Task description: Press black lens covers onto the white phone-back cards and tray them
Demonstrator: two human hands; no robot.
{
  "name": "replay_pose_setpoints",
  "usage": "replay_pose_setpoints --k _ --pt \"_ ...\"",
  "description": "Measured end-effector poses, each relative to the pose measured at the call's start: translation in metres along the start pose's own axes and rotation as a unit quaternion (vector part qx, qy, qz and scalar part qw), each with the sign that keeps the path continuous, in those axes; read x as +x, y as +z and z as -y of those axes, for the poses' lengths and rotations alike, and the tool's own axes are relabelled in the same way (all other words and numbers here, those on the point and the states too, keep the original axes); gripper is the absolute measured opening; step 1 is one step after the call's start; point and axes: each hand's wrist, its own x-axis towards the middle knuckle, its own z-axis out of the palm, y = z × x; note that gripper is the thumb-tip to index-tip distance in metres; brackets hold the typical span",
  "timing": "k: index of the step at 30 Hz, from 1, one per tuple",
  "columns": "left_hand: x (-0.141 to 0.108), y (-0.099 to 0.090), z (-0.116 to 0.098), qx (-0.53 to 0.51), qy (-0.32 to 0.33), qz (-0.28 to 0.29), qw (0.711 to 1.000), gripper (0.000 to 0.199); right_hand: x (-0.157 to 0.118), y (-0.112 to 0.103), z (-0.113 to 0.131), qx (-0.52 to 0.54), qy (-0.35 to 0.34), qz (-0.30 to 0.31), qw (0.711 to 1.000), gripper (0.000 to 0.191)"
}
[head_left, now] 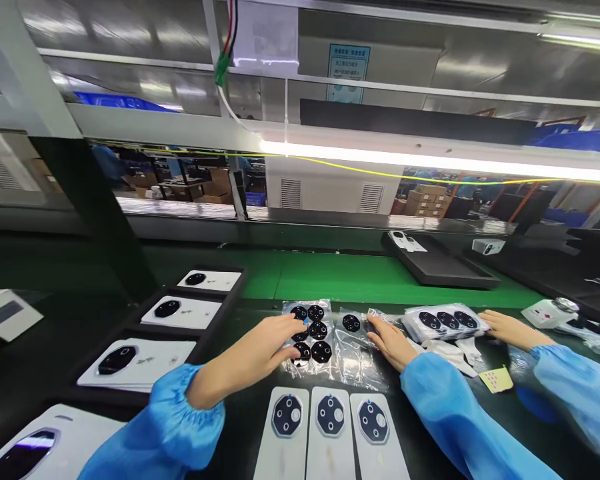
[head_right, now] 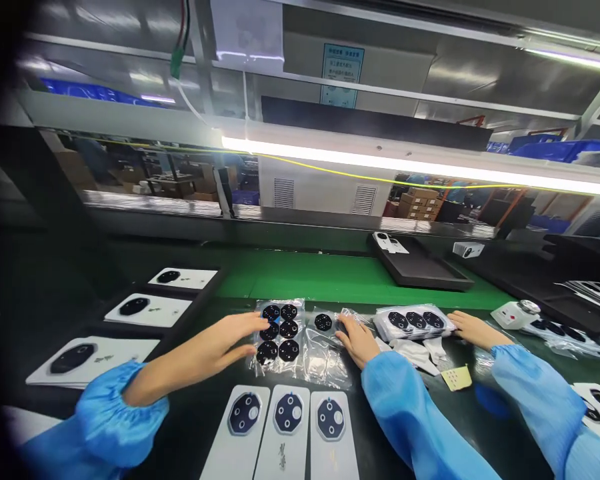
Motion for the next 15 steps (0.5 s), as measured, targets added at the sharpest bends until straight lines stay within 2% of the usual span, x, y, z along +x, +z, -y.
replay_pose_setpoints --k 4,7,11,13,15 --pt "-0.035 0.011 -0.004 -0.014 -0.016 0.032 0.999 0.033 -0.012 -0.020 0.010 0.030 -0.016 -0.028 0.999 0.035" --pt "-0.051 0.029 -0.012 -0.044 -0.042 0.026 0.998 0.020 -0.041 -0.028 0.040 0.092 -0.070 -0.051 0.992 0.030" --pt "-0.065 0.054 -0.022 -0.079 -0.061 -0.037 0.994 0.016 -0.083 -0.025 0.085 0.165 -0.200 -0.014 0.966 0.027" --pt "-0.072 0.063 -0.022 -0.076 -0.059 -0.085 0.992 0.017 -0.095 -0.019 0.097 0.171 -0.249 0.012 0.953 0.030" --pt "-0.078 0.069 -0.020 -0.060 -0.055 -0.128 0.988 0.017 -0.101 -0.012 0.099 0.183 -0.268 0.017 0.946 0.034"
